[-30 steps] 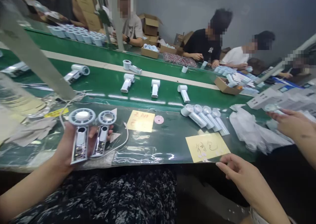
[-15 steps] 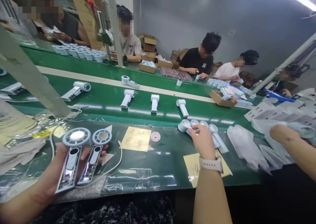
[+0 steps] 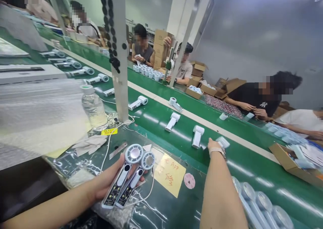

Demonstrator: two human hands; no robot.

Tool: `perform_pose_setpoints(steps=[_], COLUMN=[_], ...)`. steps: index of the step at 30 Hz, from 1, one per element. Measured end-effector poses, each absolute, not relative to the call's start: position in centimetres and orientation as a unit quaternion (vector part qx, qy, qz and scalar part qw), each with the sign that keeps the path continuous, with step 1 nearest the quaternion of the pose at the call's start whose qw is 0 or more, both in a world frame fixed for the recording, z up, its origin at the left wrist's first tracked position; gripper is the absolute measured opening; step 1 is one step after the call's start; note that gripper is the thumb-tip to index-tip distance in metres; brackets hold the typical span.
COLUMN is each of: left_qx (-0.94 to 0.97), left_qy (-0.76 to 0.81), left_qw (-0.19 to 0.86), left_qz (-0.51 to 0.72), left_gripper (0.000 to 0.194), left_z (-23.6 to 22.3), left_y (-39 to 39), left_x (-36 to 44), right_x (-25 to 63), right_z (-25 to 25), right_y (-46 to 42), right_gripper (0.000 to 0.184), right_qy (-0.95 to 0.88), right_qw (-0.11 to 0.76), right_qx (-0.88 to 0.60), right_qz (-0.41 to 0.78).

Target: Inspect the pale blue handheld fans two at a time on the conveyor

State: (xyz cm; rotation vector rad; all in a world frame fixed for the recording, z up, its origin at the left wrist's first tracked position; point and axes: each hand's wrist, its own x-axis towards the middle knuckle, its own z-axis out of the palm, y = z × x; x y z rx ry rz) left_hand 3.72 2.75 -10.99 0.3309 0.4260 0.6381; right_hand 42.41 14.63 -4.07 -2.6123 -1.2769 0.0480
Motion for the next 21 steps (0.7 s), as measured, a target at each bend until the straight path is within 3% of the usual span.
perform_pose_setpoints(steps=[5,9,14,17,21], left_qx=[0.168,0.169,0.19,0.241,0.321], left_qy=[0.213,0.25,0.232,0.206,0.215], left_qw=[0.913,0.91,0.905,0.876,0.816], left_qz=[0.305,0.285,0.302,0.362,0.431], left_gripper=[0.082,0.084,0.074,0.073,0.046], left_z=[-11.5,-11.6,-12.3,-12.4,-11.4], left_y=[2.5,2.0,1.4,0.4,-1.2], left_x=[3.9,3.9,4.4,4.1,0.3], right_x=[35.5,33.7,30.3,25.6,19.5], right_z=[-7.4,-7.0,-6.0,-6.3,-6.9], right_y=[15.7,11.6,6.7,6.3,6.0], right_gripper=[0.035,0.027,0.046,0.043,0.037], right_qy=[-0.407,-0.472,-0.589,-0.648,-0.673], right_qw=[0.11,0.135,0.203,0.225,0.216], right_qx=[-0.905,-0.866,-0.77,-0.712,-0.691], right_qz=[0.052,0.097,0.135,0.149,0.154])
